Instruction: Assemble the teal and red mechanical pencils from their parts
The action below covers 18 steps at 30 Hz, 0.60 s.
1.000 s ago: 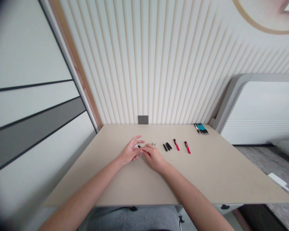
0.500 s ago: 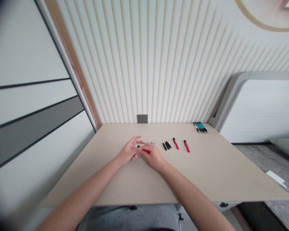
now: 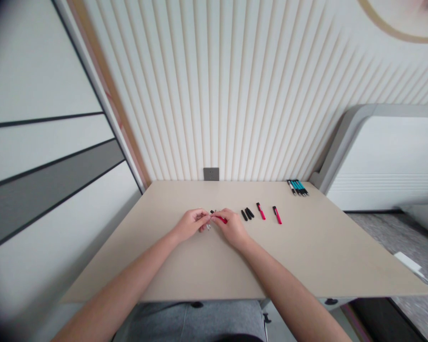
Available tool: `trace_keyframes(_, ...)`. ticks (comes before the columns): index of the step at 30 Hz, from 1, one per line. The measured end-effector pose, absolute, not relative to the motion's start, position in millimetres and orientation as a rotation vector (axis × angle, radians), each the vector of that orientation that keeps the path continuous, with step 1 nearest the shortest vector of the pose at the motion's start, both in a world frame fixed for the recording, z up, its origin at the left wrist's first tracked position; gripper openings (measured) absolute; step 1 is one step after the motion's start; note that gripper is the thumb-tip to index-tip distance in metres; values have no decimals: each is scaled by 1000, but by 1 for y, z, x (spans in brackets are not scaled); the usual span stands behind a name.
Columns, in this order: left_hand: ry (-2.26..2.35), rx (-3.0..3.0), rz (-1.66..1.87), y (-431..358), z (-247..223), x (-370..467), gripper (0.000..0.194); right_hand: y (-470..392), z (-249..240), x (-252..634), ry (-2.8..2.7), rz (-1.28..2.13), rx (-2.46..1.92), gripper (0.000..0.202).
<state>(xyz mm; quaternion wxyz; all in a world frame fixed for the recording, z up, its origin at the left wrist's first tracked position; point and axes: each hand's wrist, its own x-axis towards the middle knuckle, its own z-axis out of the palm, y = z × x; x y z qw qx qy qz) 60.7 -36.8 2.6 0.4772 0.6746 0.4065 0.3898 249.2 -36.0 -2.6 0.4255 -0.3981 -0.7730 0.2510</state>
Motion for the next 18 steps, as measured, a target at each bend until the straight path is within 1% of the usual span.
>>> trace_keyframes(4, 1003, 1601, 968, -34, -2, 62, 33, -34, -5, 250, -1936, 625, -992, 21)
trace_keyframes(11, 1154, 1601, 1153, -32, 9, 60, 30, -34, -6, 256, -1967, 549, -996, 33)
trace_keyframes(15, 1140, 1625, 1161, -34, 13, 59, 30, -38, -1, 259, -1951, 593, -1074, 40)
trace_keyframes(18, 1149, 1656, 1151, -35, 12, 59, 29, -39, 0, 259, -1928, 622, -1109, 31)
